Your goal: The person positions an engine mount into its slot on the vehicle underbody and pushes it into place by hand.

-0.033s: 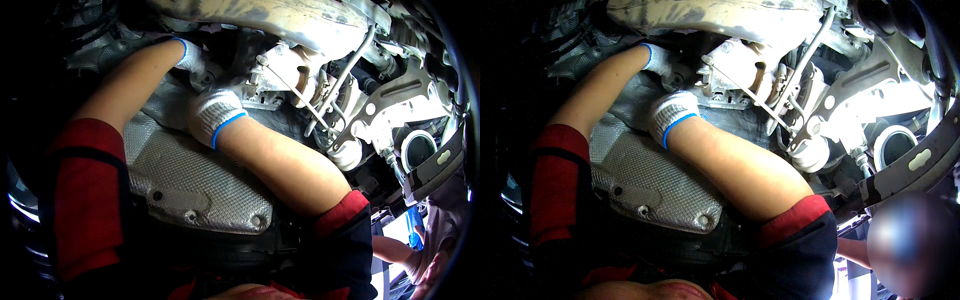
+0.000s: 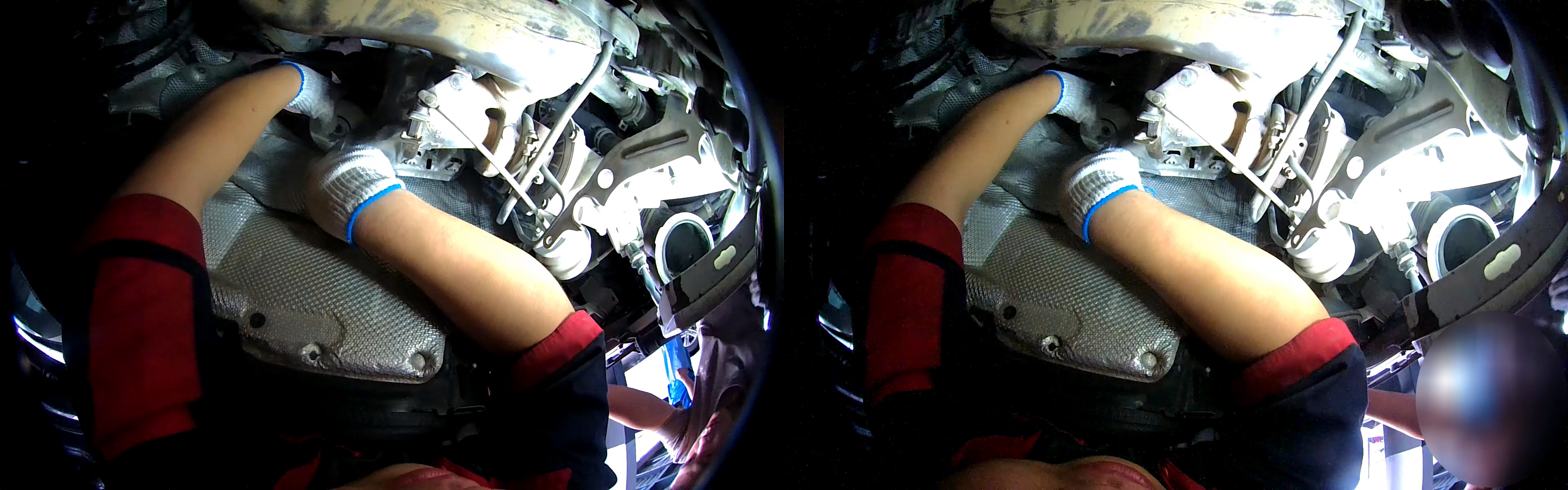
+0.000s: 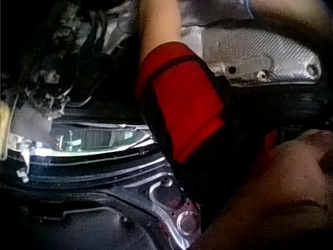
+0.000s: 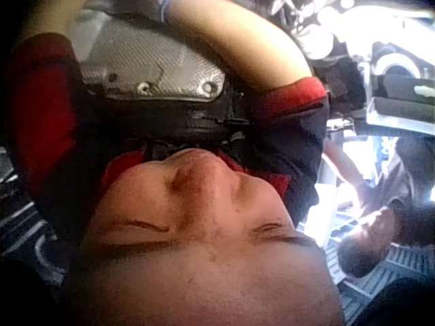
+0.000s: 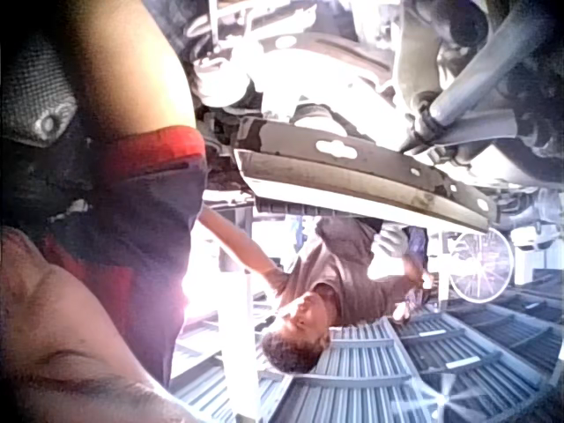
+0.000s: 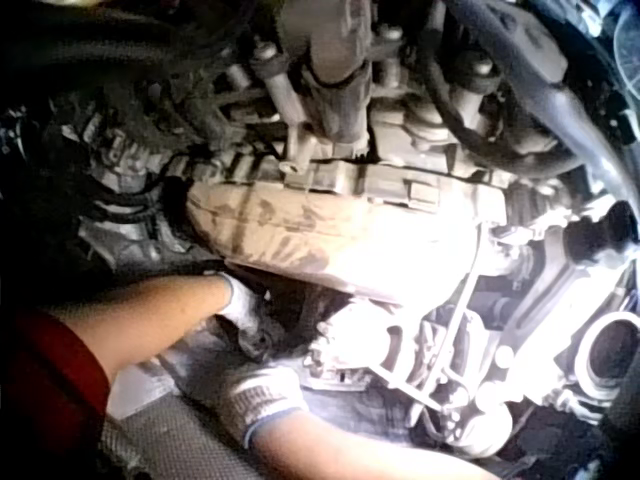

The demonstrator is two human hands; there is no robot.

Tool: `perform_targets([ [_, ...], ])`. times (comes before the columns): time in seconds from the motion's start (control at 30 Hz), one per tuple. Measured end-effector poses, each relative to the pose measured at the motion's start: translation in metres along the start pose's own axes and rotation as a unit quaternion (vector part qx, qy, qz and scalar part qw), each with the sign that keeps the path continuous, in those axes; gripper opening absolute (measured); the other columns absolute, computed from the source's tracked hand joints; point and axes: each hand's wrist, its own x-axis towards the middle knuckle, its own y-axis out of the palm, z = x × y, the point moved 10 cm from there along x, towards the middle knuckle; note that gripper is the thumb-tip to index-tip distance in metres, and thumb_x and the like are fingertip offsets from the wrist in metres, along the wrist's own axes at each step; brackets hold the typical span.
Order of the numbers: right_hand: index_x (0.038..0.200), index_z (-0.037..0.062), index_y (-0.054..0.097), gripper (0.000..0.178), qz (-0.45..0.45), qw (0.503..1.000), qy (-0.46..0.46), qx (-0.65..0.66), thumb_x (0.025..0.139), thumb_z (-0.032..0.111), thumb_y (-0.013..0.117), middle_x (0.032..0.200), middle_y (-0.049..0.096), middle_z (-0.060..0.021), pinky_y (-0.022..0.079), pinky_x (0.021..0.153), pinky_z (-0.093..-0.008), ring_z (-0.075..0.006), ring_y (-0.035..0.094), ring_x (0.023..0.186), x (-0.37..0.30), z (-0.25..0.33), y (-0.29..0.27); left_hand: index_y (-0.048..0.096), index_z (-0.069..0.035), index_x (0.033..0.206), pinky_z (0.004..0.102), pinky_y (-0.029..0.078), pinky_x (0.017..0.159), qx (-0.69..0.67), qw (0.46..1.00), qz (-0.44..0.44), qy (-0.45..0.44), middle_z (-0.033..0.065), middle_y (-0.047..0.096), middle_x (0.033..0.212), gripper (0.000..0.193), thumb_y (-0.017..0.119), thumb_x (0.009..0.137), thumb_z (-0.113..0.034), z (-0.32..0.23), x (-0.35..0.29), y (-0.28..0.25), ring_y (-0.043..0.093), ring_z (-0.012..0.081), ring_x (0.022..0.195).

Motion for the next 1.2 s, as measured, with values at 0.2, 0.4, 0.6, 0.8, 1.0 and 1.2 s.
perform_targets([
  [0.2, 0.113, 0.0074, 0.076, 0.029, -0.042, 0.999, -0.031, 0.015, 0.094, 0.02, 0.058, 0.118, 0.072, -0.0177, 0.057, 0.087, -0.0446, -0.0331, 0.07, 0.109, 0.001, 0.004, -0.005, 0.07, -0.001, 0.12, 0.0435, 0.055, 0.086, -0.044, 0.99, 0.068, -0.116, 0.0247, 0.071, 0.115, 0.06, 0.077, 0.077, -0.041, -0.014, -0.032, -0.018, 0.069, 0.0352, 0.103],
  [0.4, 0.103, 0.0005, 0.075, 0.029, -0.069, 0.996, -0.043, 0.029, 0.091, 0.018, 0.056, 0.102, 0.074, -0.0243, 0.059, 0.082, -0.0464, -0.038, 0.073, 0.097, 0.002, 0.006, -0.011, 0.073, 0.0, 0.112, 0.0439, 0.056, 0.084, -0.012, 0.993, 0.046, -0.109, 0.0256, 0.072, 0.11, 0.052, 0.074, 0.079, -0.04, -0.001, -0.025, -0.005, 0.071, 0.0357, 0.099],
  [0.6, 0.11, -0.0007, 0.073, 0.032, -0.06, 0.997, -0.047, 0.016, 0.091, 0.019, 0.057, 0.108, 0.073, -0.0251, 0.058, 0.084, -0.046, -0.0373, 0.073, 0.101, 0.006, 0.004, -0.006, 0.074, 0.001, 0.106, 0.0453, 0.055, 0.084, -0.073, 0.991, -0.01, -0.115, 0.0244, 0.073, 0.109, 0.043, 0.068, 0.083, -0.035, 0.0, -0.024, -0.001, 0.07, 0.0356, 0.097],
  [0.8, 0.117, 0.0098, 0.076, 0.031, -0.026, 0.999, -0.02, 0.014, 0.096, 0.022, 0.057, 0.123, 0.072, -0.0153, 0.057, 0.088, -0.0448, -0.0321, 0.07, 0.113, 0.003, -0.004, -0.004, 0.074, 0.001, 0.109, 0.0436, 0.054, 0.086, -0.037, 0.995, 0.033, -0.082, 0.0238, 0.073, 0.109, 0.039, 0.065, 0.087, -0.03, -0.017, -0.015, -0.004, 0.07, 0.0351, 0.098],
  [1.0, 0.118, 0.0096, 0.076, 0.032, -0.022, 0.999, -0.031, 0.017, 0.096, 0.023, 0.057, 0.125, 0.071, -0.0156, 0.057, 0.09, -0.0453, -0.0329, 0.07, 0.115, 0.006, 0.005, -0.006, 0.075, 0.001, 0.107, 0.0437, 0.055, 0.083, -0.049, 0.997, 0.017, -0.061, 0.0239, 0.073, 0.106, 0.045, 0.069, 0.083, -0.036, -0.005, -0.022, 0.004, 0.071, 0.035, 0.094],
  [1.2, 0.118, 0.0084, 0.075, 0.033, -0.014, 1.0, -0.024, 0.011, 0.096, 0.024, 0.057, 0.125, 0.071, -0.0157, 0.056, 0.09, -0.0452, -0.0329, 0.07, 0.115, 0.006, -0.001, -0.003, 0.076, 0.001, 0.102, 0.0439, 0.055, 0.081, -0.04, 0.995, 0.008, -0.089, 0.0241, 0.074, 0.102, 0.043, 0.07, 0.081, -0.036, -0.006, -0.017, -0.001, 0.071, 0.0349, 0.091],
])
